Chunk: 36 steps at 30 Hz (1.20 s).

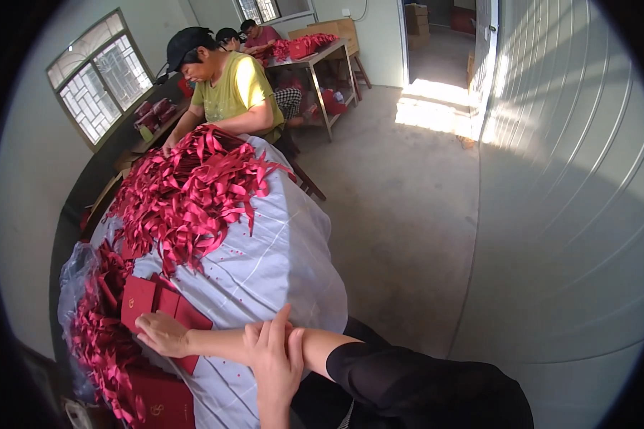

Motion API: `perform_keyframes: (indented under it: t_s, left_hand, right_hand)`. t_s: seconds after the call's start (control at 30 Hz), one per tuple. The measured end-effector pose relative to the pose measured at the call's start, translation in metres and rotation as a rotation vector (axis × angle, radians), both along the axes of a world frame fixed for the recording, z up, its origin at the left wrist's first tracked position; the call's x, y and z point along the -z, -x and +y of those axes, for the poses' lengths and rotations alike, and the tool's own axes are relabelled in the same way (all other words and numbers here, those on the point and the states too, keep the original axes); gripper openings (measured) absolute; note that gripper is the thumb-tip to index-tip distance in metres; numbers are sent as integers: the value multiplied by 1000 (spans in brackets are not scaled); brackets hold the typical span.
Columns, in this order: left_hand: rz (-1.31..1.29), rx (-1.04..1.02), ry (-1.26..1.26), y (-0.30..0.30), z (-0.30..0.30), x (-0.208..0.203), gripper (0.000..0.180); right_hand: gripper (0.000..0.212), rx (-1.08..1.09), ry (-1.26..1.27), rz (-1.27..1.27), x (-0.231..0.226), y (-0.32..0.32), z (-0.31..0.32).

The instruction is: The person attaches ribbon handles to gift bags by threading ribbons through the bag holes by hand and stacks the assembled gift bags.

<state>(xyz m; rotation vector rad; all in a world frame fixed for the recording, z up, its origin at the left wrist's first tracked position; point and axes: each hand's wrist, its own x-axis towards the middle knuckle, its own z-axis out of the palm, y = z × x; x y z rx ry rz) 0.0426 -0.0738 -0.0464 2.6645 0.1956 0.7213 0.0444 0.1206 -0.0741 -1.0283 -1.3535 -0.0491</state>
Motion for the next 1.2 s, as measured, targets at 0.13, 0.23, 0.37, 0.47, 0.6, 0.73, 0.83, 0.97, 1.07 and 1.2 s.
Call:
perform_keyframes:
  t_s: [0.13,0.23,0.37,0.47,0.6,0.73,0.83,0.97,1.07,1.2]
  left_hand:
    - [-36,56,-32,-8,-5,3,28]
    - [-104,22,-26,0,-6,9,29]
    - [-163,-30,-11,17,0,16,28]
    - [-263,19,-13,20,-1,14,25]
    - [-273,258,282,36,10,4,20]
    - [-419,-133,206,65,67,-3,19]
    - [-402,-428,58,77,126,-5,21]
    - [-268,-741,48,84,189,41,33]
    - [-319,-950,9,69,228,52,61]
    - [-399,-1243,344,31,273,50,78]
  right_hand:
    - [18,47,-7,-20,0,-15,-12]
    - [18,48,1,-33,-4,-15,-12]
    - [18,-9,42,-13,-5,-7,-5]
    - [18,72,-19,-91,6,-16,5]
    - [19,97,27,-108,7,-34,-5]
    - [18,128,68,46,-2,-42,-2]
    - [19,137,117,259,-7,-59,3]
    - [14,206,78,354,2,-78,10]
    - [13,269,75,342,6,-89,14]
    - [27,267,55,148,18,-91,21]
